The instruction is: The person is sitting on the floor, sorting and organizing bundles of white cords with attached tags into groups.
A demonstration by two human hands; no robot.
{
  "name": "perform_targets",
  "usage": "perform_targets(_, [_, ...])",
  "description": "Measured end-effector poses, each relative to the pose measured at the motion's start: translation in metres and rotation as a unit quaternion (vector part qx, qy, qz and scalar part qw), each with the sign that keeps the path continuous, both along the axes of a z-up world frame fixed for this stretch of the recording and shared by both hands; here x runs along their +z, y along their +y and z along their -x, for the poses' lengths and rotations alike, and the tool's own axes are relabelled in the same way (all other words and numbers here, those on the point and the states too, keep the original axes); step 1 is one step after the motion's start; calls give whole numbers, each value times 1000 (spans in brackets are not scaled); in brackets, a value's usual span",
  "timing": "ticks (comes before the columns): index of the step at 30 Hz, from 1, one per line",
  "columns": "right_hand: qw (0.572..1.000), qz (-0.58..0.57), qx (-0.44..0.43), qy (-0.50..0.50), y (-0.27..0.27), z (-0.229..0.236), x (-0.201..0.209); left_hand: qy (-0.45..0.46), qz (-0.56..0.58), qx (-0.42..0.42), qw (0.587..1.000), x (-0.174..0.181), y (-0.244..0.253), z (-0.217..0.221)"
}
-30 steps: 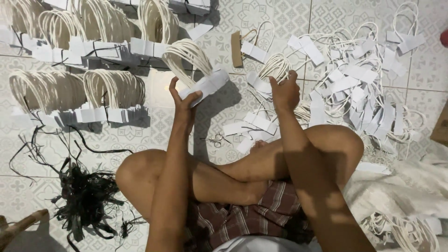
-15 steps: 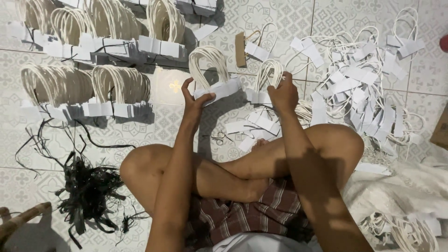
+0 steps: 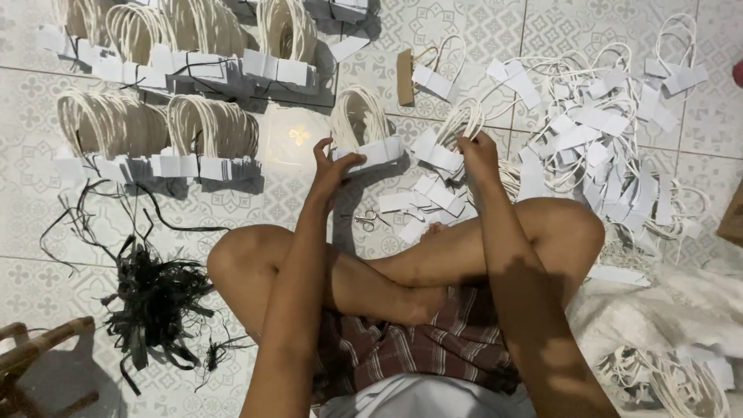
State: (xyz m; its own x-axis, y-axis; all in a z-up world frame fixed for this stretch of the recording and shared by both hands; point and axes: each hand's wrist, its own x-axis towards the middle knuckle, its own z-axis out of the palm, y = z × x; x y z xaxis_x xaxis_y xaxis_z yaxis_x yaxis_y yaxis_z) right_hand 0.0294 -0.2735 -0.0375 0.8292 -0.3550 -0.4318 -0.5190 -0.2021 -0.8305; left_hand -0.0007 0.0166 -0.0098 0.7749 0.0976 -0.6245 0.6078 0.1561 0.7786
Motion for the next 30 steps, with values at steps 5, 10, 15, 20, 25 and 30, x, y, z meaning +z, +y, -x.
perform_targets(5, [999,33,10,12,-6,-5,-14,25,-34,-32,999,-39,14,-7])
perform_targets(10, [998,50,20,31,-6,-8,-22,18,-62,-28,998,-51,10,-9])
perform_targets(15, [999,42,29,19,-4,-5,-15,33,-228,-48,972,-58,17,-6])
perform_targets(20, [1000,10,23,9,-11,-6,-27,-27,-260,-42,964,-53,9,-7])
perform_targets(25, [1000,-25,5,-11,-8,-2,-16,-89,-258,-28,962,-36,1,-4])
perform_targets(30, [999,-42,-19,-18,-8,-1,-14,-122,-283,-6,951,-50,2,-5])
